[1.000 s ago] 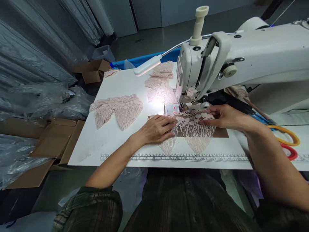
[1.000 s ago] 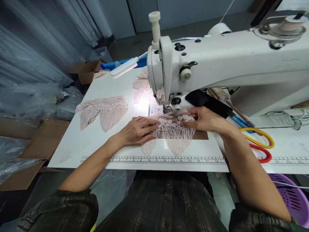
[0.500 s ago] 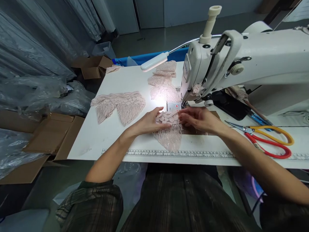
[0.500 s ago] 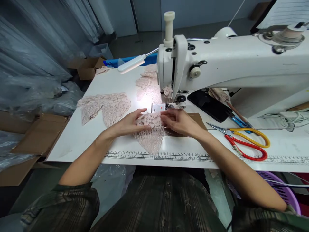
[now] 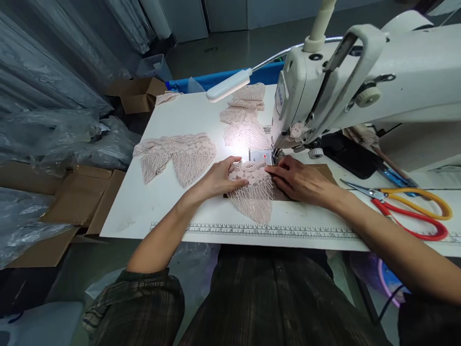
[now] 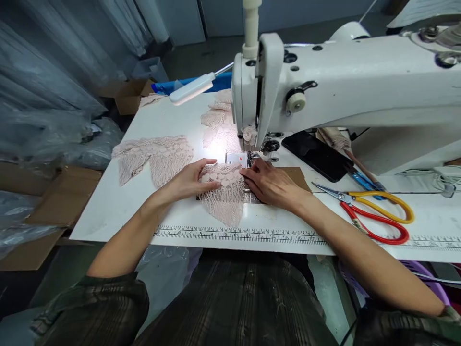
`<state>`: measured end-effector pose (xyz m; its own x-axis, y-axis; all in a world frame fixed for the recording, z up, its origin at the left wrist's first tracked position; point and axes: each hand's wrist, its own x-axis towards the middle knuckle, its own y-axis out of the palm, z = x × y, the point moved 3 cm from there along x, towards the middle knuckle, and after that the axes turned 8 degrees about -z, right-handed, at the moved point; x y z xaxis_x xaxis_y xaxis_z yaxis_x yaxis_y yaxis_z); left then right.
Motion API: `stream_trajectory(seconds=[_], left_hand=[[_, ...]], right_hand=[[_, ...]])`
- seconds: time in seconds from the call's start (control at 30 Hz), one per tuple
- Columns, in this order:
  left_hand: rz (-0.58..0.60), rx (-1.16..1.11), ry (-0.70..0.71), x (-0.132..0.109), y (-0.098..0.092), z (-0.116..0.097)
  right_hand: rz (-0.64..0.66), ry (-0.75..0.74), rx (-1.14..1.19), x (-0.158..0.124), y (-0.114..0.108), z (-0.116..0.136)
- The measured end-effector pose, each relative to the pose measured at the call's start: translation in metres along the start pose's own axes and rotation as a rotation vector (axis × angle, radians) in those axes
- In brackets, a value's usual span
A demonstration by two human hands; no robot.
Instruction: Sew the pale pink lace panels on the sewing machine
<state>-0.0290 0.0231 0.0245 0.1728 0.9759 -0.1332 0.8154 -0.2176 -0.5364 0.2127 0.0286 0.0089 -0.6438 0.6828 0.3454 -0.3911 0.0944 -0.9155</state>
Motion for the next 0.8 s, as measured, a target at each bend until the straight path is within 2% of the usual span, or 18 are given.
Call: stream_trajectory(seconds=[0.17, 0.27, 0.43, 0.6, 0.7, 0.8], left_hand=[[-0.001, -0.073, -0.057, 0.004, 0.000, 0.007], [-0.003, -0.071, -0.090, 0.006, -0.004, 0.005], [-0.024, 0.006, -0.121, 0.011, -0.008, 0.001], [-0.049, -0.031, -0.098, 0.011, -0.008, -0.002], [-0.008, -0.024, -0.061, 0.009, -0.006, -0.006], [-0.017, 0.048, -0.024, 0.007, -0.005, -0.009]], right_hand=[[-0.091, 0.098, 0.179, 0.000, -0.002, -0.013], [-0.133, 0.087, 0.236, -0.004, -0.001, -0.015], [-0.114, 0.000, 0.169, -0.004, 0.003, -0.010], [-0.070, 0.012, 0.126, -0.003, 0.006, -0.008], [-0.093, 0.011, 0.143, -0.003, 0.006, -0.008], [-0.118, -0.008, 0.170, -0.004, 0.004, -0.008]])
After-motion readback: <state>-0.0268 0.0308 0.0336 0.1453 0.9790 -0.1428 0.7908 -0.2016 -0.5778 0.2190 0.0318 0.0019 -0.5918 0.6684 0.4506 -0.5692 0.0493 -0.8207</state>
